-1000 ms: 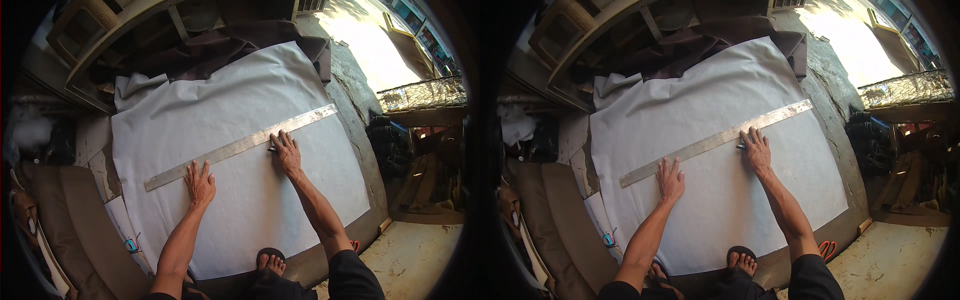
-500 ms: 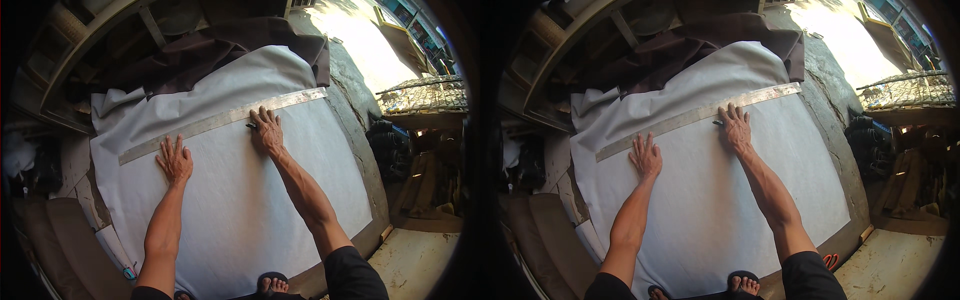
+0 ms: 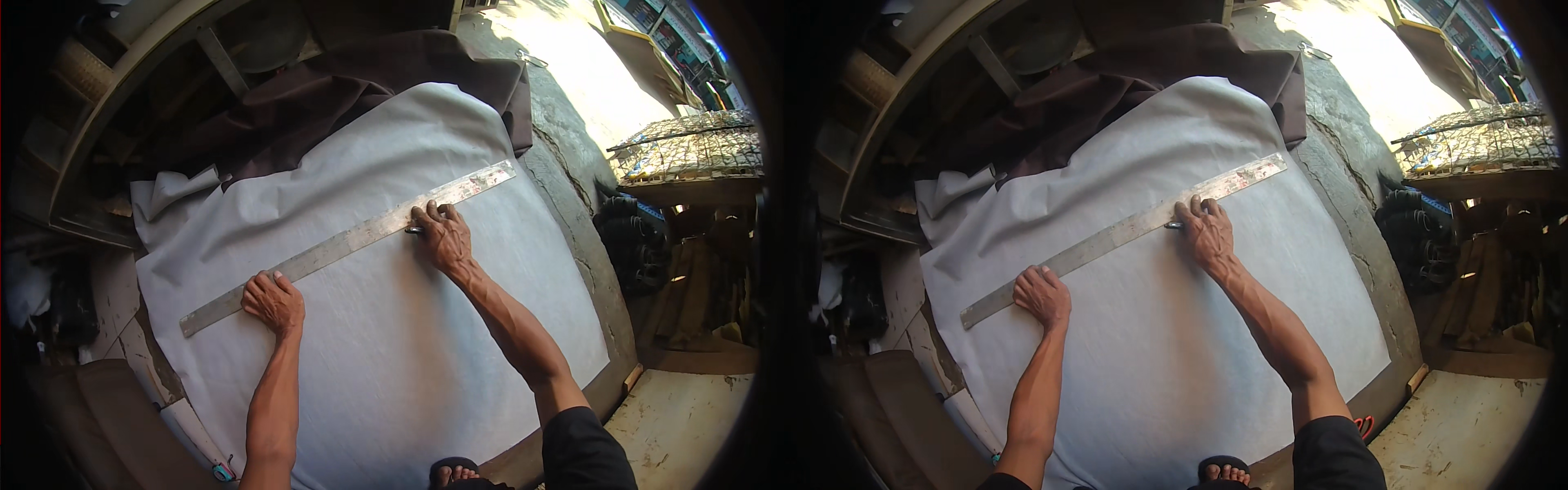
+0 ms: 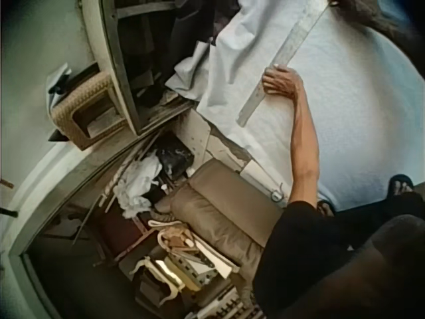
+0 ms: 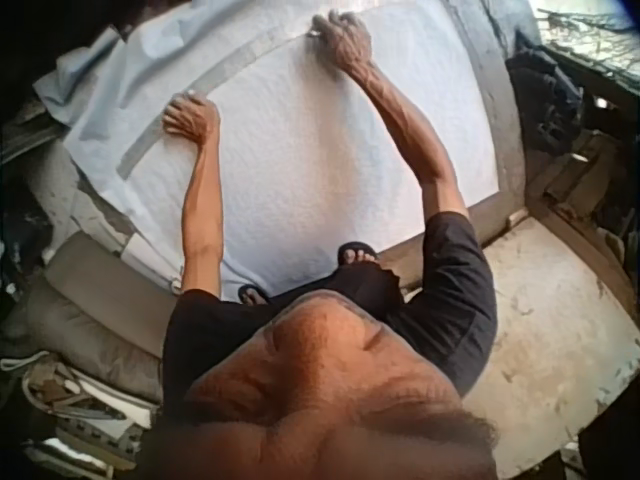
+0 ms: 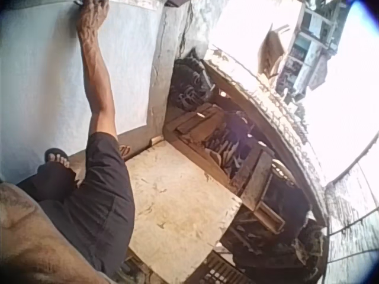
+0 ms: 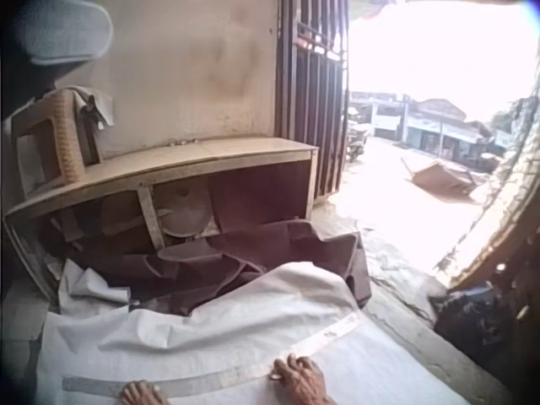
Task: The person measures a piece of white fabric on the floor using a tape measure and marks it with a pen. They use a long metal ruler to draw straight lines across the fabric and then cut the fabric along the marked lines using shears.
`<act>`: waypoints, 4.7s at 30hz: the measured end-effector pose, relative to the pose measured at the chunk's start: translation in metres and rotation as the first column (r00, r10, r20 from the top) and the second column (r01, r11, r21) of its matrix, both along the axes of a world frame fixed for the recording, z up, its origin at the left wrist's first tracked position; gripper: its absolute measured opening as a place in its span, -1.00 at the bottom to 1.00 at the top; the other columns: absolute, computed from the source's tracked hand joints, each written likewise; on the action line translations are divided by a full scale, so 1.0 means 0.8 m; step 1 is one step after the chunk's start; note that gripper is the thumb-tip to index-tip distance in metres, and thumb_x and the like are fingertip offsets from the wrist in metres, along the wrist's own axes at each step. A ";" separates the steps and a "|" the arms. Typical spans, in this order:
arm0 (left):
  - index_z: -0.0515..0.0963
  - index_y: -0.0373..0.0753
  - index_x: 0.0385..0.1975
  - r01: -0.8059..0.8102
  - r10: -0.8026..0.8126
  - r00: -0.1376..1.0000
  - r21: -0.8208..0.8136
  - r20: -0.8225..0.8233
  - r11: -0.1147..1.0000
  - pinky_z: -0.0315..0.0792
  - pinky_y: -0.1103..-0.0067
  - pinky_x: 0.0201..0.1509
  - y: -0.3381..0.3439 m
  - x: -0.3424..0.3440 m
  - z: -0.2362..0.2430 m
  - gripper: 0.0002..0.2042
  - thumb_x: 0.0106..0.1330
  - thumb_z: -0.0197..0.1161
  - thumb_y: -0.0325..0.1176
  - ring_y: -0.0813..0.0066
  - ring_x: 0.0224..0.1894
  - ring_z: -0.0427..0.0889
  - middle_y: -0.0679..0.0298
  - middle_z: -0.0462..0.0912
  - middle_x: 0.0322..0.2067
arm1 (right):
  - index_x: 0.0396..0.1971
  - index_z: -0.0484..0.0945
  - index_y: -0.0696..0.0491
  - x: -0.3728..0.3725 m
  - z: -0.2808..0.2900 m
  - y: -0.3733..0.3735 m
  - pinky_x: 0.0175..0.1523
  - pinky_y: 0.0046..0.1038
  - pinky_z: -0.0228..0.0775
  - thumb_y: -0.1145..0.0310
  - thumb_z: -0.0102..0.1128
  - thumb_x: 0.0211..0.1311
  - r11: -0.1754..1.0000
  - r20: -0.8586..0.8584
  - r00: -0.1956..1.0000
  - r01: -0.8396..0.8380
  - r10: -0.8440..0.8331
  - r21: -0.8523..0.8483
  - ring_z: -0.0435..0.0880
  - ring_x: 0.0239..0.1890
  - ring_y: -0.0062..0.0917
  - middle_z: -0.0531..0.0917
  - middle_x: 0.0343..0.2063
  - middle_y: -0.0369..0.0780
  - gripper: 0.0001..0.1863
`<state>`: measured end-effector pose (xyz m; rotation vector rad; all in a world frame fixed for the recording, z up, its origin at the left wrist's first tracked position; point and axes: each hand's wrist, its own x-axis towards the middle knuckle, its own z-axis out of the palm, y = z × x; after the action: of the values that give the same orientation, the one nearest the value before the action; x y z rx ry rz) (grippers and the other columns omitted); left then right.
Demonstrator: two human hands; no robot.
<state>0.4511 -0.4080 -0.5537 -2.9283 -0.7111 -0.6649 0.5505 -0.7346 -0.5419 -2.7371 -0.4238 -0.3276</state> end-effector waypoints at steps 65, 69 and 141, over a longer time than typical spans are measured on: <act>0.50 0.07 0.26 0.325 -0.350 0.925 -0.164 -0.151 0.931 0.02 -0.13 0.43 -0.008 -0.003 0.020 -0.54 0.33 0.17 -0.17 0.03 0.26 0.24 0.03 0.31 0.14 | 0.31 0.41 -0.09 0.049 0.004 0.018 0.42 0.08 0.14 0.36 0.01 0.28 0.987 -0.213 0.965 0.142 -0.154 -0.072 0.30 0.37 0.07 0.38 0.35 -0.13 -0.45; 0.51 0.08 0.25 0.324 -0.344 0.929 -0.152 -0.138 0.934 0.01 -0.14 0.42 -0.005 -0.006 0.019 -0.55 0.33 0.17 -0.16 0.04 0.26 0.24 0.03 0.30 0.14 | 0.31 0.40 -0.07 0.052 -0.006 0.013 0.42 0.07 0.16 0.37 0.01 0.26 0.987 -0.197 0.970 0.130 -0.145 -0.089 0.30 0.37 0.08 0.38 0.36 -0.14 -0.44; 0.49 0.13 0.26 0.292 -0.307 0.946 -0.133 -0.106 0.947 0.00 -0.06 0.43 0.013 -0.004 0.009 -0.51 0.29 0.21 -0.20 0.08 0.24 0.29 0.06 0.33 0.19 | 0.08 0.54 0.02 -0.254 0.100 -0.191 -0.19 -0.35 0.52 0.48 0.28 0.30 0.941 -0.022 0.940 0.339 -0.339 0.000 0.65 -0.23 -0.32 0.50 -0.12 -0.12 -0.65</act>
<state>0.4481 -0.3979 -0.5467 -3.1851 -0.3021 -0.4638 0.3469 -0.8878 -0.4621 -2.8007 0.0604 -0.3834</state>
